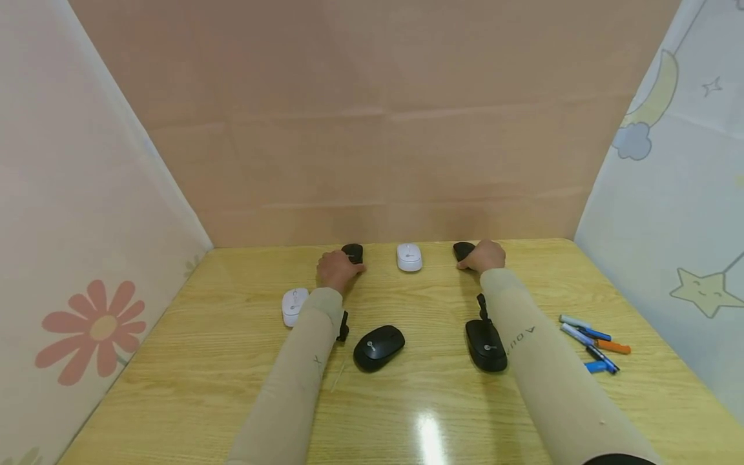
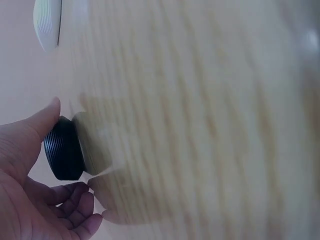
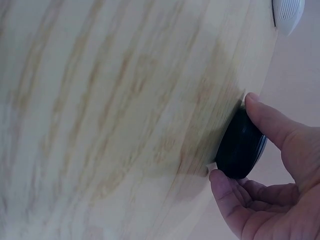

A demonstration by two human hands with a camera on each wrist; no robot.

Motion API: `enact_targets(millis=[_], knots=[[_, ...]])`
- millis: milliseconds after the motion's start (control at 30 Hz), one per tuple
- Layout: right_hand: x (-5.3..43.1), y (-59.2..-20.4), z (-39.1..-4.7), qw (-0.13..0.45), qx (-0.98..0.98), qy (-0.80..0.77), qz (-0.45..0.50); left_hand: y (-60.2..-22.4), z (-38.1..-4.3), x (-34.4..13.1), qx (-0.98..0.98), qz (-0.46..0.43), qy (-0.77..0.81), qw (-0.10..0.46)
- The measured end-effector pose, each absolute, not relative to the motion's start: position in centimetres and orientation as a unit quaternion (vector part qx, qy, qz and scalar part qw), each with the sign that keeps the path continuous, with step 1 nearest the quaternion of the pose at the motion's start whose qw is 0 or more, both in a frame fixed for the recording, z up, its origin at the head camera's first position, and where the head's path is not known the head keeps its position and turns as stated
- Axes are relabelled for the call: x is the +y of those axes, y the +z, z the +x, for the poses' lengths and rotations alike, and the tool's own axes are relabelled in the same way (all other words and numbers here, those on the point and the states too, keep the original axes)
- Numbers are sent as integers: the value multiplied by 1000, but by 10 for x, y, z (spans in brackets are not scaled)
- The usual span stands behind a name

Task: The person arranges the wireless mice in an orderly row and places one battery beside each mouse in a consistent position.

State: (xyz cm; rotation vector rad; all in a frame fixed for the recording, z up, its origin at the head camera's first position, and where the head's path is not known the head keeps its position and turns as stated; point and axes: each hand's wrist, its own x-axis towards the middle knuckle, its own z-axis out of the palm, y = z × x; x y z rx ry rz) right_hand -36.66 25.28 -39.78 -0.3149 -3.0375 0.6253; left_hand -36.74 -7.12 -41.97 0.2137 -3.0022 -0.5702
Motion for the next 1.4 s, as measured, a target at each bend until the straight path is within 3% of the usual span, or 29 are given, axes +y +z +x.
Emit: enact_targets(millis=[333,633,1033,1400], knots=[[251,-394,-363,15,-975,200,-94,-409,-360,-78,-981,27,-191,34],[251,-396,-368,4,-980,179,-91,-382,-351,-83,-990,-25,-142,-7],[243,-397,-366,-4,-976,194,-99,-360,-313,-109,-981,-120,-145,-50],[241,-390,-362,-13,-978,184,-102,-351,-280,-149,-980,-122,-152,-28]])
